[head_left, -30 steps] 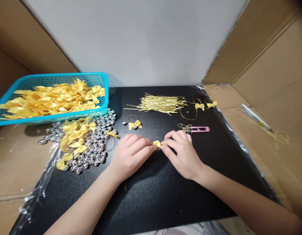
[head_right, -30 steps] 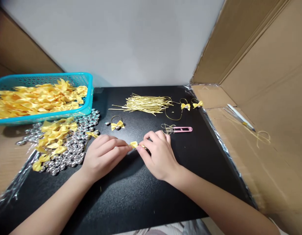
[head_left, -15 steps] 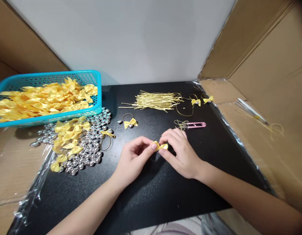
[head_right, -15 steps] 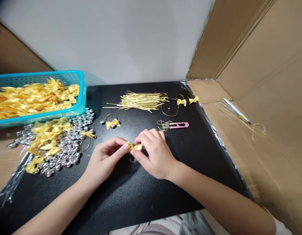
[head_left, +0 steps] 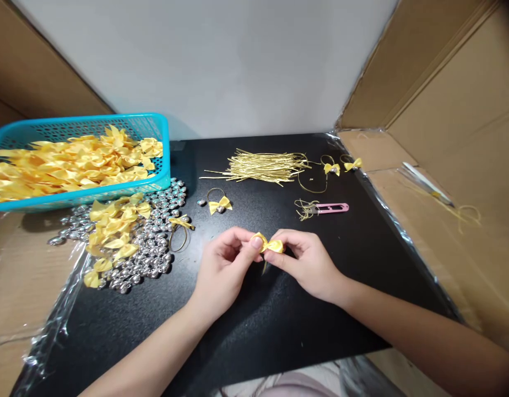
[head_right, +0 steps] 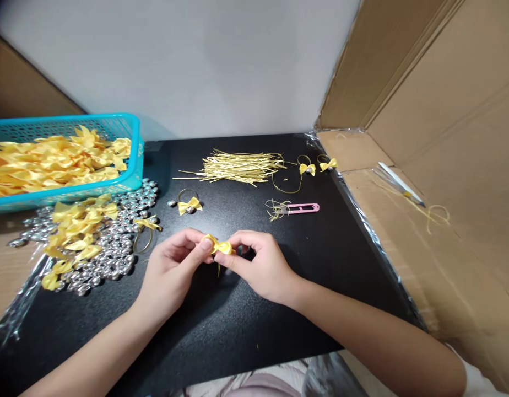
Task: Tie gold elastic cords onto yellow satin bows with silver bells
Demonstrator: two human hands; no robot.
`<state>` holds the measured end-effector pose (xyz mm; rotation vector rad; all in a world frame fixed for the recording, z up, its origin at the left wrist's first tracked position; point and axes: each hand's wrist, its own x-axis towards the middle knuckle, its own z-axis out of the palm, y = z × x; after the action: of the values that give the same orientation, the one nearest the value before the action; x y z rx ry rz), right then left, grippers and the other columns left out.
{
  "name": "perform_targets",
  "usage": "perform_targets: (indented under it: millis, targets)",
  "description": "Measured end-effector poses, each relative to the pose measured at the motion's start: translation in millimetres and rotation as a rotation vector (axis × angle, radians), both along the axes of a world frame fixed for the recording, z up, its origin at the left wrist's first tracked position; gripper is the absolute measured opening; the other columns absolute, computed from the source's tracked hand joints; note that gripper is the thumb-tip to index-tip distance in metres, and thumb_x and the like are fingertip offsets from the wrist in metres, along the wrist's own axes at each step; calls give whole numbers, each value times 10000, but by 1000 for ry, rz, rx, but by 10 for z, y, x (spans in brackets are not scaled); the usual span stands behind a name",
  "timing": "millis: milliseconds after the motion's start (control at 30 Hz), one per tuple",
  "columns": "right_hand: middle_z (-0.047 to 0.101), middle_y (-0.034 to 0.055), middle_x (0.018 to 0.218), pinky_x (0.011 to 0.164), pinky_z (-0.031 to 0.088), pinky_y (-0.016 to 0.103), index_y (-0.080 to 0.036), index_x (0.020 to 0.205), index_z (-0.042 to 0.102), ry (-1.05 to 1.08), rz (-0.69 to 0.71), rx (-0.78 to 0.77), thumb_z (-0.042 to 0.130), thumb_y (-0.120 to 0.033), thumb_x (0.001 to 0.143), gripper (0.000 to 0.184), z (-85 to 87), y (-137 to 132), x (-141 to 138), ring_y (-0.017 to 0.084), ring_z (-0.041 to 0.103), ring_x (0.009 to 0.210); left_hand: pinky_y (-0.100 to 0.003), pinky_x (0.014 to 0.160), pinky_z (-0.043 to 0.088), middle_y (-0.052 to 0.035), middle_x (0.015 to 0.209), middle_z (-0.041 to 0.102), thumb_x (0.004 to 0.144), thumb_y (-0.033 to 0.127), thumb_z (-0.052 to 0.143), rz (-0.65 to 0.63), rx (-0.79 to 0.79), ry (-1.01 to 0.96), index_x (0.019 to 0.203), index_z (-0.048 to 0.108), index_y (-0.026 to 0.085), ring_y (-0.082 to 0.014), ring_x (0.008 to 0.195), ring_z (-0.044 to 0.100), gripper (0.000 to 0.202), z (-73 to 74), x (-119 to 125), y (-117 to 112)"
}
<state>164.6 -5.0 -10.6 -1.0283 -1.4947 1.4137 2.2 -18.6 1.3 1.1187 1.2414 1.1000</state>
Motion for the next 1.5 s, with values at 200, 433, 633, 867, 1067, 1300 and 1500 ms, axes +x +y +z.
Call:
perform_targets:
  millis: [200, 433, 633, 867, 1067, 1300, 1500]
  targets:
    - [578, -5, 676, 658, 408, 296, -193, 683, 614, 14, 34, -53, 691, -546, 802, 380, 14, -1, 8, 133, 509, 663, -201, 588, 467, 28, 606, 629, 746, 426, 801, 11, -37, -171, 689, 659, 180, -92, 561, 542, 289, -29, 1, 10]
    - [589, 3, 702, 668, 428, 295, -193, 700, 613, 39, 17, -42, 730, -522, 787, 360, -31, 18, 16, 133, 527, 673, -131, 541, 390, 59, 532, 546, 700, 419, 848, -20, -145, -366, 647, 650, 154, -47, 522, 452, 335, 15, -6, 24]
    - [674, 31, 915, 769, 515, 295, -209, 791, 600, 292, 28, -68, 708, -451, 842, 269, -48, 50, 50, 139, 626, 819, -145, 541, 387, 53, 563, 565, 826, 402, 743, -179, -188, -415, 727, 622, 163, -58, 533, 444, 285, 16, -54, 29]
    - [592, -17, 741, 626, 500, 262, -211, 815, 581, 147, 55, 80, 632, -318, 899, 145, -14, 63, 124, 116, 592, 648, -193, 697, 488, -2, 816, 722, 835, 279, 731, -358, 46, -66, 920, 693, 189, -112, 739, 635, 130, 53, -85, 15]
    - [624, 28, 883, 772, 516, 331, -207, 904, 619, -174, -299, 548, 613, -130, 834, 104, 25, 36, 152, 166, 616, 855, -167, 607, 489, 9, 658, 718, 851, 243, 676, -243, 6, -7, 714, 732, 173, -89, 600, 615, 163, 80, -71, 35]
    - [683, 15, 778, 734, 464, 371, -213, 841, 680, -523, -368, 1023, 685, -174, 782, 71, 139, -61, 126, 173, 604, 743, -177, 579, 480, 11, 655, 730, 835, 244, 689, -173, 97, 150, 742, 767, 185, -101, 582, 614, 136, 125, -38, -19]
    - [700, -28, 691, 776, 402, 382, -224, 759, 685, -616, -427, 1087, 714, -165, 768, 66, 126, -46, 101, 160, 596, 728, -191, 567, 484, 2, 689, 753, 848, 252, 675, -170, 195, 333, 793, 781, 184, -117, 586, 627, 138, 124, -19, -37]
